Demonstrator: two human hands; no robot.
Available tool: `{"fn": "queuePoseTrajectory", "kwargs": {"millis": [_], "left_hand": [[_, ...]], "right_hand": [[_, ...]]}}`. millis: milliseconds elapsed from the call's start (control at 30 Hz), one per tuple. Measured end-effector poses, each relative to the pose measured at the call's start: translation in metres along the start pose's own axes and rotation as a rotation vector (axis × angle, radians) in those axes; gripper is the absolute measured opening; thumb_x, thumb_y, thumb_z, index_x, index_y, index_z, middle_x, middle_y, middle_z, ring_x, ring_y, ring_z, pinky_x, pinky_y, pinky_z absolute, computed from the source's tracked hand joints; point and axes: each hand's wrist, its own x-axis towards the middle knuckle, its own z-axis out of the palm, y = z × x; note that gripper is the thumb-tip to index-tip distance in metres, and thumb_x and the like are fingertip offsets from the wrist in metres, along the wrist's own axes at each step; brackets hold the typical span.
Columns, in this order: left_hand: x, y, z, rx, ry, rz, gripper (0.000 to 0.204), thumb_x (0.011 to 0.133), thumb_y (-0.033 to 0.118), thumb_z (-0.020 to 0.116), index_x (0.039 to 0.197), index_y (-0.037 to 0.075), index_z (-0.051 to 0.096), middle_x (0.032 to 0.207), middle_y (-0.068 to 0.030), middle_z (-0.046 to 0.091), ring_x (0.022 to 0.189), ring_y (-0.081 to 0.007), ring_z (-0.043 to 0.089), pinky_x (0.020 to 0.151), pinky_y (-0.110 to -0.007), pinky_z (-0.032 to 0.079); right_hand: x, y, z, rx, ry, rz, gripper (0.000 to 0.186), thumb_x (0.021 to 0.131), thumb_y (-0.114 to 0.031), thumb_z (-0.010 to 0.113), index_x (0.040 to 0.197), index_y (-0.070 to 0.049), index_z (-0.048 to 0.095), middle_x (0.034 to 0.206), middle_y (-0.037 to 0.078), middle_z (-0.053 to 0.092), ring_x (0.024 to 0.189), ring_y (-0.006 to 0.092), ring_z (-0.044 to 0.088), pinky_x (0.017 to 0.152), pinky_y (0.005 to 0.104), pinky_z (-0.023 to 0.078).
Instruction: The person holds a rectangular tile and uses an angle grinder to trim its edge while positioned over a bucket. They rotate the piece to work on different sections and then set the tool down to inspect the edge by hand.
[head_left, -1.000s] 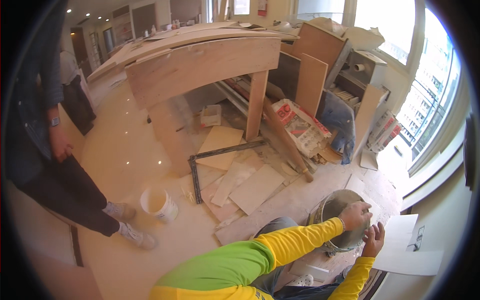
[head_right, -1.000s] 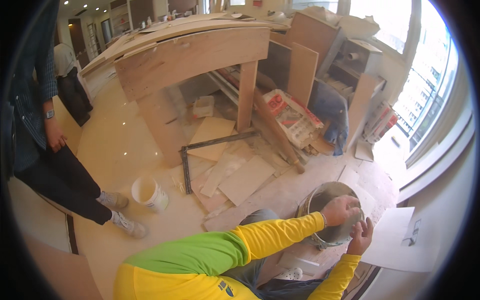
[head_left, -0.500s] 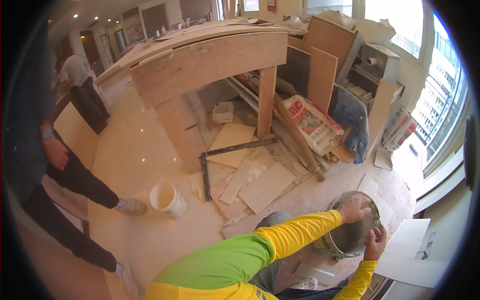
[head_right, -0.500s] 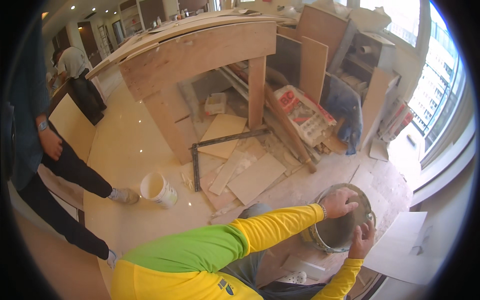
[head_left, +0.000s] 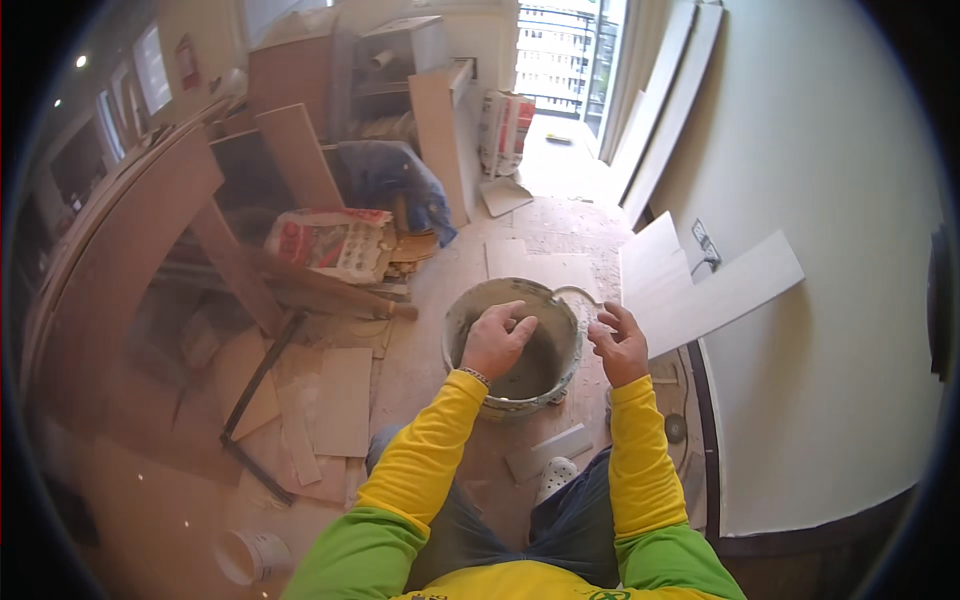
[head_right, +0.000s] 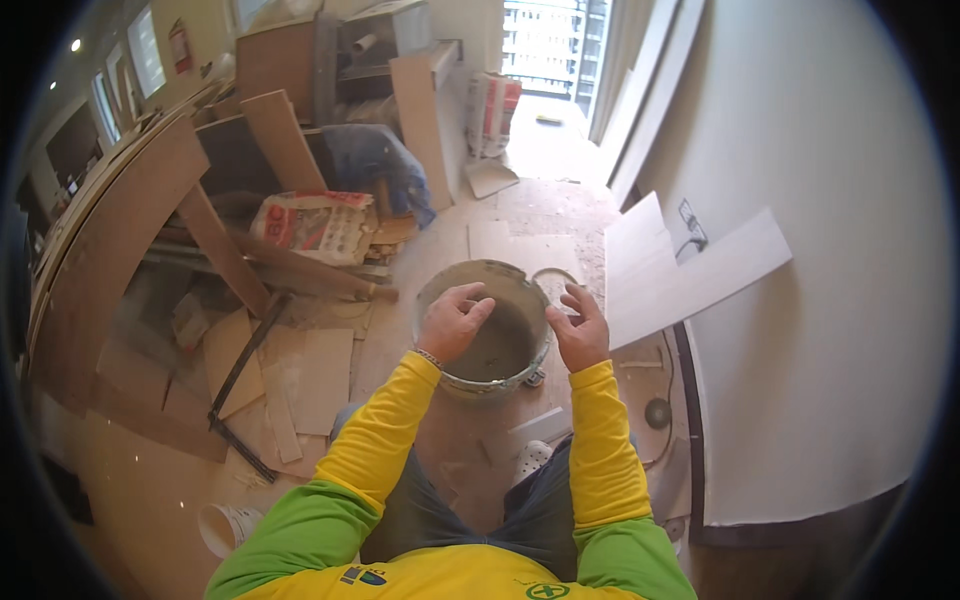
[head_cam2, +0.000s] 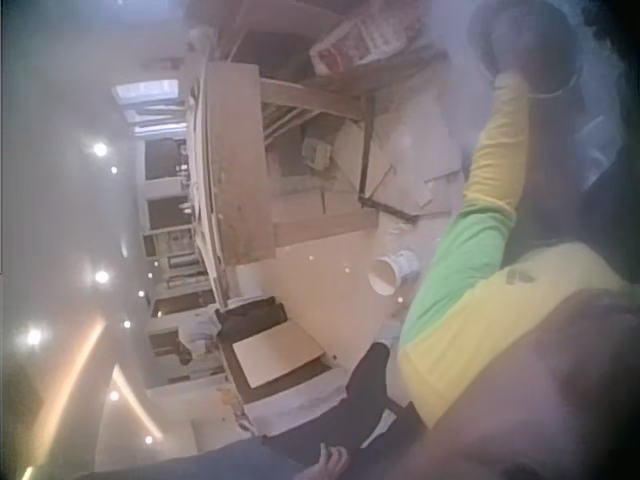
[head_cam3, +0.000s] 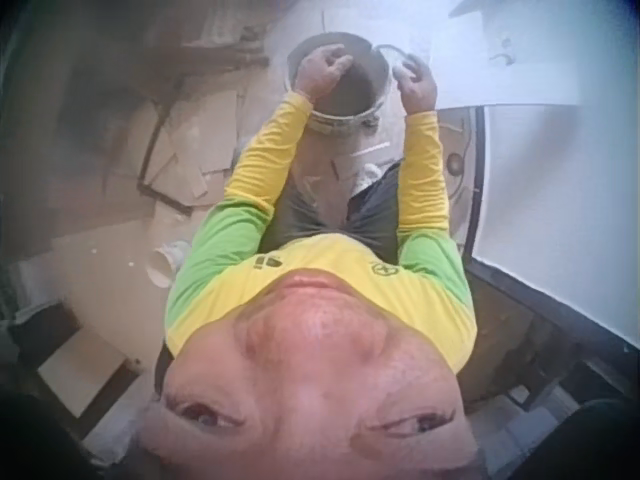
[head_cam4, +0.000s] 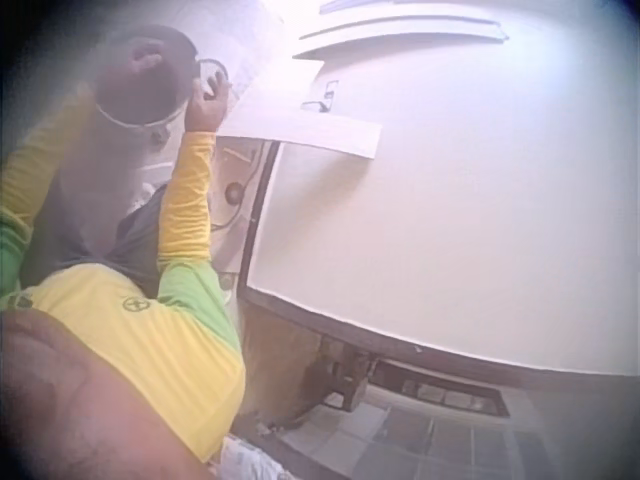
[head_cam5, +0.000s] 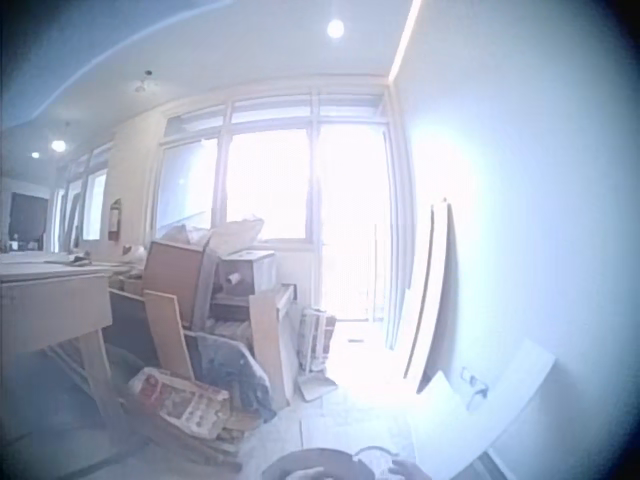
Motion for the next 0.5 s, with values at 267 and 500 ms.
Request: {"fn": "queuePoseTrajectory", "kwargs": {"millis": [267, 500], "left_hand": [[0.006, 0.001, 0.034, -0.17, -0.082, 0.031, 0.045, 0.093, 0.027, 0.073, 0.127, -0.001, 0.064, 0.114, -0.0134, 0.071, 0.097, -0.0196, 0.069, 0.084, -0.032, 0.055], [0.02, -0.008, 0.045, -0.317, -0.295, 0.023, 0.043, 0.101, 0.022, 0.064, 0.134, -0.005, 0.058, 0.125, -0.0135, 0.065, 0.109, -0.0179, 0.063, 0.095, -0.03, 0.049]], "right_hand": [[0.004, 0.028, -0.053, -0.036, 0.2, 0.012, 0.057, 0.084, -0.028, 0.077, 0.131, -0.001, 0.06, 0.117, 0.02, 0.069, 0.102, 0.0276, 0.069, 0.089, 0.037, 0.056], [-0.032, 0.016, -0.07, -0.238, 0.3, 0.163, 0.058, 0.084, -0.032, 0.075, 0.133, -0.005, 0.06, 0.119, 0.02, 0.068, 0.112, 0.0317, 0.066, 0.098, 0.0381, 0.052]]}}
